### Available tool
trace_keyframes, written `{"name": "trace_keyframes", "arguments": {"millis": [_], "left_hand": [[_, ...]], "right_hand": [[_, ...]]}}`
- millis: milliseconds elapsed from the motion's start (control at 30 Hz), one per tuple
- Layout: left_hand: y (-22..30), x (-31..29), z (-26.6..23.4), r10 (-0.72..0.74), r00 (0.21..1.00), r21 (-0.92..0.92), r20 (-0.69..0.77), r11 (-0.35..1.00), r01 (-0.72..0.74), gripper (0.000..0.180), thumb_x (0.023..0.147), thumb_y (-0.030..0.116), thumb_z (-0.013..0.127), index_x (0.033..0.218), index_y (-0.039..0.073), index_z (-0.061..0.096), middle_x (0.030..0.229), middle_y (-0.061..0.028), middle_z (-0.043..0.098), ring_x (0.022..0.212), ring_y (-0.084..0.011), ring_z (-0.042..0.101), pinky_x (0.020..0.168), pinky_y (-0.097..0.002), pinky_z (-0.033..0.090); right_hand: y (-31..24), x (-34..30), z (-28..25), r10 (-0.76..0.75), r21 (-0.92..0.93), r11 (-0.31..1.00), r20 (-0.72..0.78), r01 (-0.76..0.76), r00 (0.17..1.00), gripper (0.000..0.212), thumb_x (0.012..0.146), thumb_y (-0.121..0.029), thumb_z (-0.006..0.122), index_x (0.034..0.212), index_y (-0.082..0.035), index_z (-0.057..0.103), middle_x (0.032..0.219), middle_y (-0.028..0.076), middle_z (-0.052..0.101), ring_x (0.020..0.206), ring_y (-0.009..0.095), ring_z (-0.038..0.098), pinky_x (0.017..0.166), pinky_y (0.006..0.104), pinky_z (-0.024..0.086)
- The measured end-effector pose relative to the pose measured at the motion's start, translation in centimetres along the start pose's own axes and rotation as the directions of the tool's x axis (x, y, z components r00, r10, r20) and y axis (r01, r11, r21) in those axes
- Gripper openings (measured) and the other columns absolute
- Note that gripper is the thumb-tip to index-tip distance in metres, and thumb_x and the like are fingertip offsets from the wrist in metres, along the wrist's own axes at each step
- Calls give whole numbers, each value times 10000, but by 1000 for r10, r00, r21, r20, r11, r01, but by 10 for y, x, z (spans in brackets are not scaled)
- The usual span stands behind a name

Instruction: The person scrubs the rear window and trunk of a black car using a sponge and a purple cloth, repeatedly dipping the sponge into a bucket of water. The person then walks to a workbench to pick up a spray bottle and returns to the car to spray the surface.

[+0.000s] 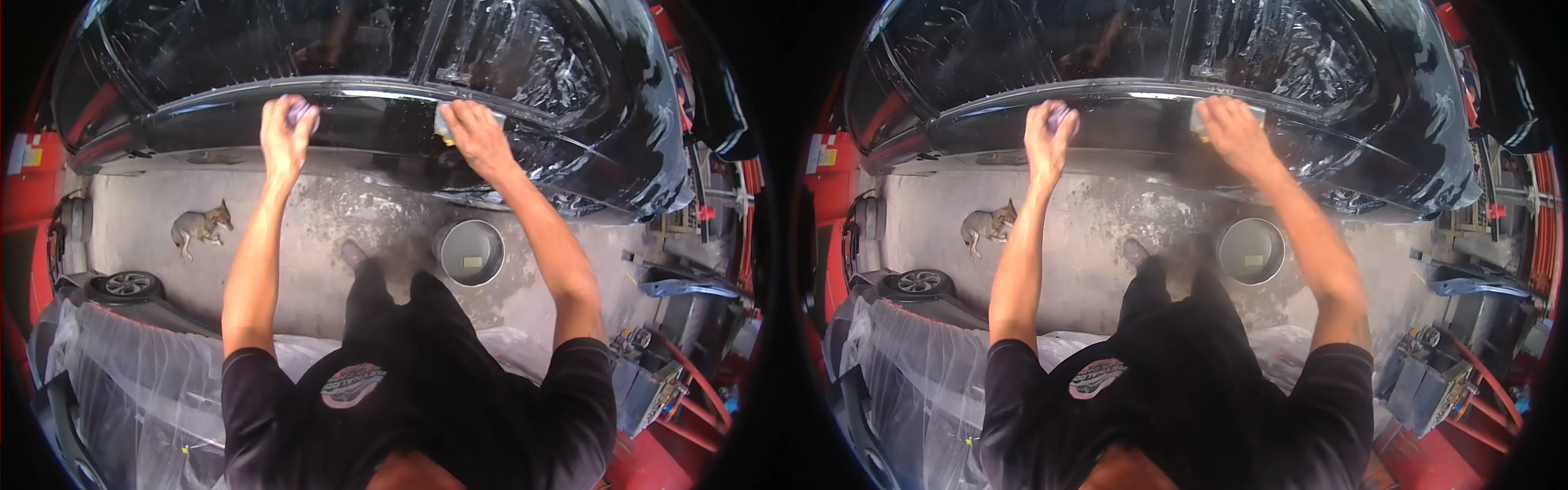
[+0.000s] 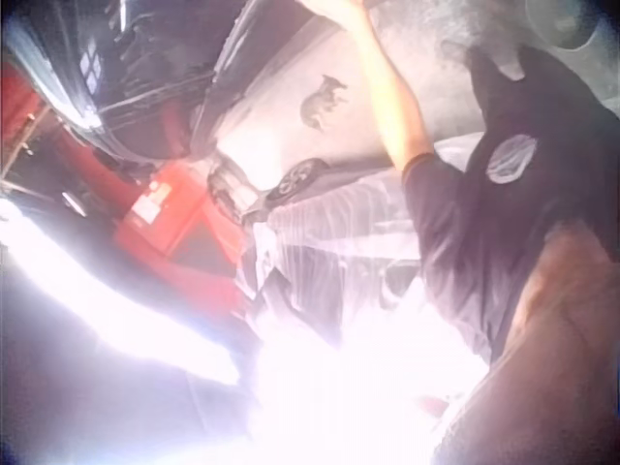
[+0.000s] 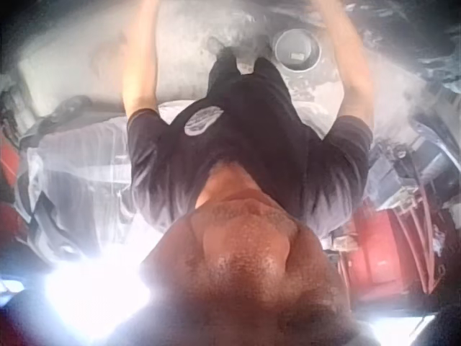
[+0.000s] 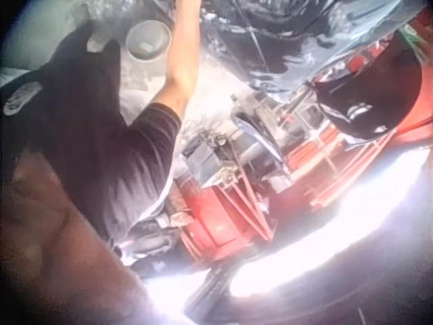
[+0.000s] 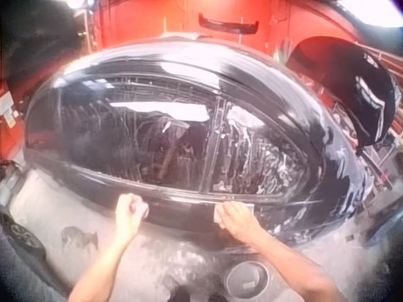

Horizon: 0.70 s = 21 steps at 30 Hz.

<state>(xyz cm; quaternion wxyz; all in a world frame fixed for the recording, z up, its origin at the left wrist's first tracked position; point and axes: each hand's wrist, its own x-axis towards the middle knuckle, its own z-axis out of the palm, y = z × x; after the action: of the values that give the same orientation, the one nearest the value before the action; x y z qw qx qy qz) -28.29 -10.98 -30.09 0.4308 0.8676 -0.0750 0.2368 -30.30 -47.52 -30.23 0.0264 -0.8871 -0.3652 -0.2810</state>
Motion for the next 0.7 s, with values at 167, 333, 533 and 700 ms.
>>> {"name": "trace_keyframes", "arguments": {"millis": [167, 333, 533, 700], "left_hand": [[-105, -161, -39, -654, 756, -214, -29, 742, 635, 321, 843, 186, 850, 1060, 16, 685, 965, -59, 673, 873, -163, 619, 802, -328, 533], [-122, -250, -14, -833, 544, -350, 106, 481, 804, 267, 843, 139, 855, 1033, 40, 696, 889, -36, 686, 804, -135, 609, 744, -298, 533], [-136, -295, -51, -825, 565, -277, -11, 545, 791, 256, 838, 94, 850, 1039, 37, 701, 877, -47, 689, 756, -138, 617, 706, -301, 540], [-156, -331, -65, -935, 353, -424, -27, 331, 843, 227, 846, 74, 837, 1010, 14, 692, 866, -52, 680, 740, -132, 617, 679, -294, 545]], "right_hand": [[-4, 15, 25, -22, 72, 997, -95, 29, 995, 548, 752, -63, 679, 1273, 87, 600, 1222, 219, 612, 1120, 369, 609, 933, 485, 517], [-85, 127, 70, -42, 81, 996, -57, 47, 997, 475, 786, -95, 661, 1226, 81, 623, 1166, 204, 631, 1115, 343, 612, 959, 439, 509], [-56, 90, 47, -39, 63, 997, -54, 42, 998, 473, 753, -71, 672, 1196, 87, 624, 1135, 215, 633, 1032, 357, 611, 899, 451, 512], [-89, 148, 83, -99, 100, 988, -151, 115, 984, 432, 739, -57, 664, 1136, 110, 631, 1081, 219, 631, 988, 350, 603, 849, 447, 512]]}}
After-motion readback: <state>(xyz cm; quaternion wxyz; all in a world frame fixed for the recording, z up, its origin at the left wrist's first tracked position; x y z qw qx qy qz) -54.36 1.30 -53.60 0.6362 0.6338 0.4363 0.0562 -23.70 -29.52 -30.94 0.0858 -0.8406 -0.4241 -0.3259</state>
